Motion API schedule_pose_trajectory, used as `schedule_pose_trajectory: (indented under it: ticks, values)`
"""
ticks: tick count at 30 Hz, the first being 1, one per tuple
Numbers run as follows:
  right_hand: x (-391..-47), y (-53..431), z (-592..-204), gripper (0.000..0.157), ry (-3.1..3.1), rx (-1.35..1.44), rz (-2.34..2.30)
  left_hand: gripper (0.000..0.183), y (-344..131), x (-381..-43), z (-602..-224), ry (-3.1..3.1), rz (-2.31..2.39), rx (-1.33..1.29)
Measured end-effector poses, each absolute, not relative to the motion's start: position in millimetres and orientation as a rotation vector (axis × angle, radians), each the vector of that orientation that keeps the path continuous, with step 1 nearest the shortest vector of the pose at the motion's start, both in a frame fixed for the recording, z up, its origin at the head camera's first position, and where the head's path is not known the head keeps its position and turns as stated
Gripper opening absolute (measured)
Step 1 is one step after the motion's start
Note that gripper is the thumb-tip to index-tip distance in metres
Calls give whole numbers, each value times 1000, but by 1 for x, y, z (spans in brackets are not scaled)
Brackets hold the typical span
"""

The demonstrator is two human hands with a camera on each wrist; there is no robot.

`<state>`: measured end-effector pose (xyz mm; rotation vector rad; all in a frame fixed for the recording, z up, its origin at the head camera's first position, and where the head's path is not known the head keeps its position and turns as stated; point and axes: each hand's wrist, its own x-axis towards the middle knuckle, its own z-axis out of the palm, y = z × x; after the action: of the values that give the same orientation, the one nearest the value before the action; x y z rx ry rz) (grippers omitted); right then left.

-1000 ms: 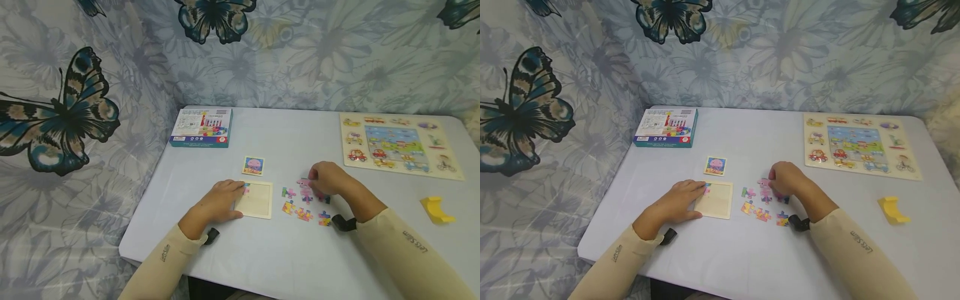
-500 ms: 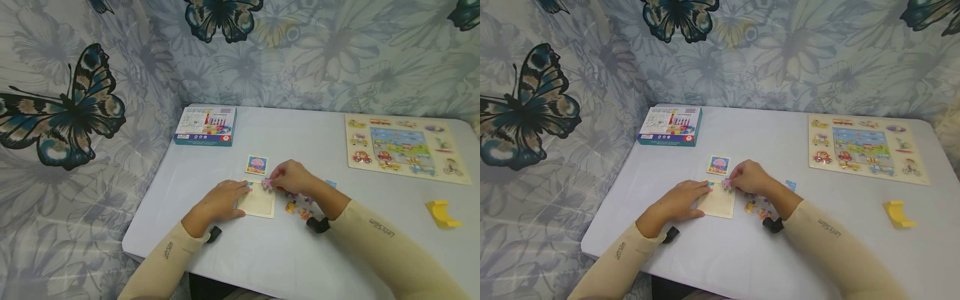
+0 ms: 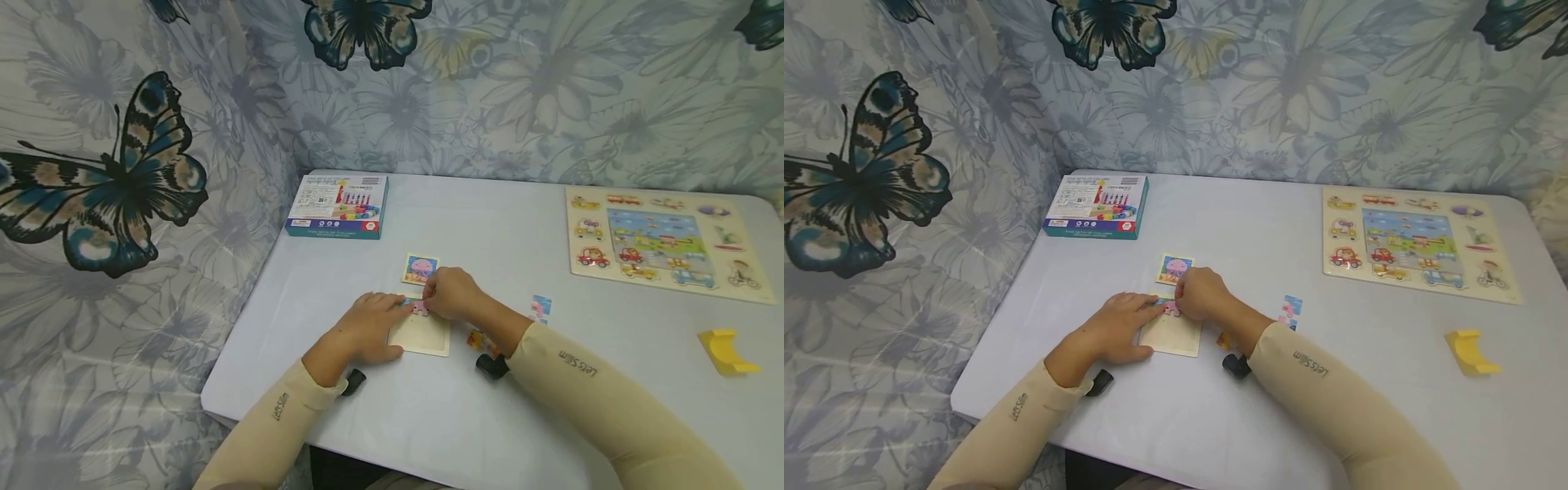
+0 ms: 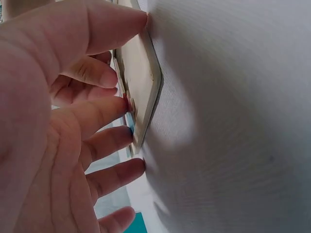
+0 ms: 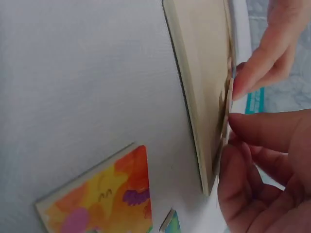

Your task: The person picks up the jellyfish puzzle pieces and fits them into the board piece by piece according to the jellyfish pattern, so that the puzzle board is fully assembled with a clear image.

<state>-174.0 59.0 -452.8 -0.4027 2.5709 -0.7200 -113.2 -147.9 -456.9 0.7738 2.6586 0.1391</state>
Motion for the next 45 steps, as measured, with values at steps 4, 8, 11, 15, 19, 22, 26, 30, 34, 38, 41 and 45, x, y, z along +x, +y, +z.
schedule_pose_trajectory:
  ticks: [4,8,11,15,19,22,26,30,34,38,41,45]
  values:
    - [-174,58,-452,12,2643,-489,-602,79,-147,-112,-454,2661,124,784]
    - [-176,59,-453,17,2674,-531,-563,80,-145,-111,-453,2661,95,796]
    - [-178,61,-455,16,2661,-534,-589,81,-145,-112,-454,2663,90,795]
    - [-179,63,-457,20,2635,-532,-621,82,-144,-112,-453,2662,99,784]
    - [-176,65,-456,22,2649,-532,-622,83,-143,-112,-452,2651,93,777]
    - [-174,77,-449,22,2666,-519,-638,82,-142,-112,-453,2648,90,777]
    - [-172,123,-436,33,2689,-384,-617,83,-142,-113,-455,2649,119,780]
    - [-170,179,-430,46,2665,-286,-504,82,-144,-113,-457,2647,144,778]
    - [-165,218,-434,46,2641,-265,-445,83,-145,-112,-453,2654,128,775]
    - [-159,233,-441,42,2647,-227,-475,83,-142,-111,-449,2660,120,772]
    - [-156,235,-443,41,2662,-196,-515,81,-139,-111,-449,2666,130,794]
    - [-155,235,-439,33,2684,-175,-568,77,-132,-111,-451,2675,114,857]
